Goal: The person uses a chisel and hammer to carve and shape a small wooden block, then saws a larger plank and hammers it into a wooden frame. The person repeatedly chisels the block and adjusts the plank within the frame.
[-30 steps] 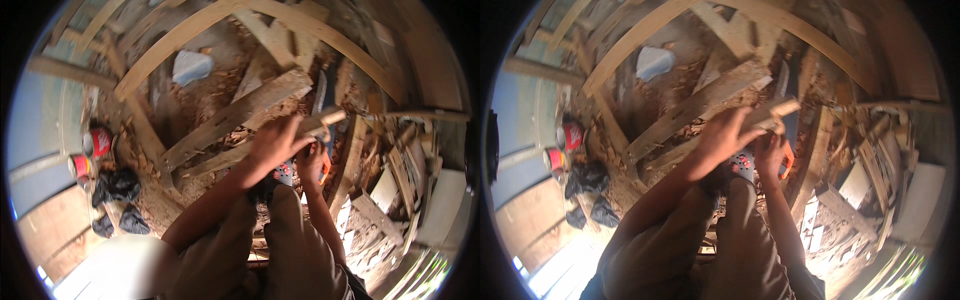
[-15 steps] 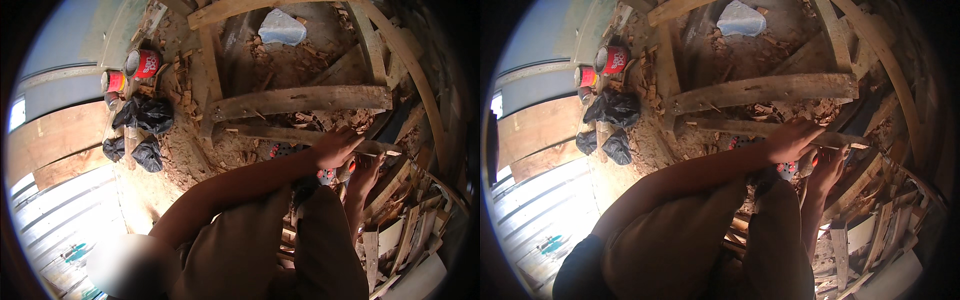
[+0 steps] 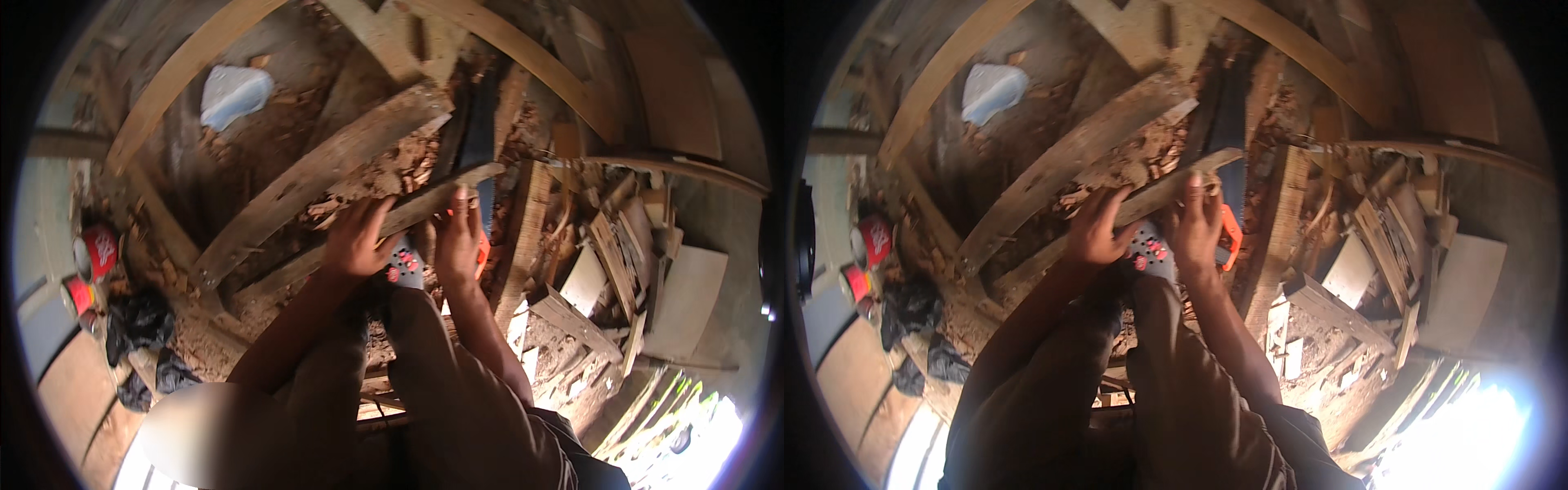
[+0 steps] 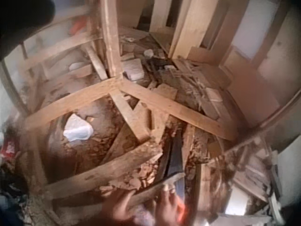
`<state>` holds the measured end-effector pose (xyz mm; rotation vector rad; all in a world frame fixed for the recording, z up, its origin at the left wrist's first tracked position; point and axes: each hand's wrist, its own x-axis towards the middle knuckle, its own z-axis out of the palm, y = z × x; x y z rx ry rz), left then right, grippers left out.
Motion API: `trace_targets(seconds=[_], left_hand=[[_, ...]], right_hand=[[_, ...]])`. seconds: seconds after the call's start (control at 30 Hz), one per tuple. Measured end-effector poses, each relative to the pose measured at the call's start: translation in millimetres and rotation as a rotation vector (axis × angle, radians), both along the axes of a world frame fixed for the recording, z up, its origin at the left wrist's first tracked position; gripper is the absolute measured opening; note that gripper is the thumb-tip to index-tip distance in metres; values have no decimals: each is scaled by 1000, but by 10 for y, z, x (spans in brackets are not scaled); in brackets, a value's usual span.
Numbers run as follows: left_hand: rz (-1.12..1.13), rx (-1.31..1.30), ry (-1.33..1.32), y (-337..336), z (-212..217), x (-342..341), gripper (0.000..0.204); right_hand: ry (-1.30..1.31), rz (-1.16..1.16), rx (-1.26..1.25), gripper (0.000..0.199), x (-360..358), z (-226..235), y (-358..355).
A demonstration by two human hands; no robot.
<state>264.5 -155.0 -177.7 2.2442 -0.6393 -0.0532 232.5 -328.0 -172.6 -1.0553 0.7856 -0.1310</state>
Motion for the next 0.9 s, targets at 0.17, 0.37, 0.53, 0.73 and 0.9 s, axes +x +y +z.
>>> trace_targets(seconds=[0.17, 0.37, 0.53, 0.73, 0.9], left_hand=[[-42, -7, -2, 80, -88, 27, 56], [-60, 160, 89, 146, -29, 70, 58], [-108, 84, 351, 283, 119, 204, 65], [-86, 139, 550, 324, 99, 144, 68], [-153, 89, 833, 606, 115, 262, 75]], right_hand=[[-95, 286, -783, 65, -68, -433, -57], [-103, 280, -779, 63, -112, -417, -53], [5, 77, -83, 44, -11, 42, -32], [-57, 55, 30, 46, 16, 74, -49], [-126, 75, 125, 47, 10, 38, -99]])
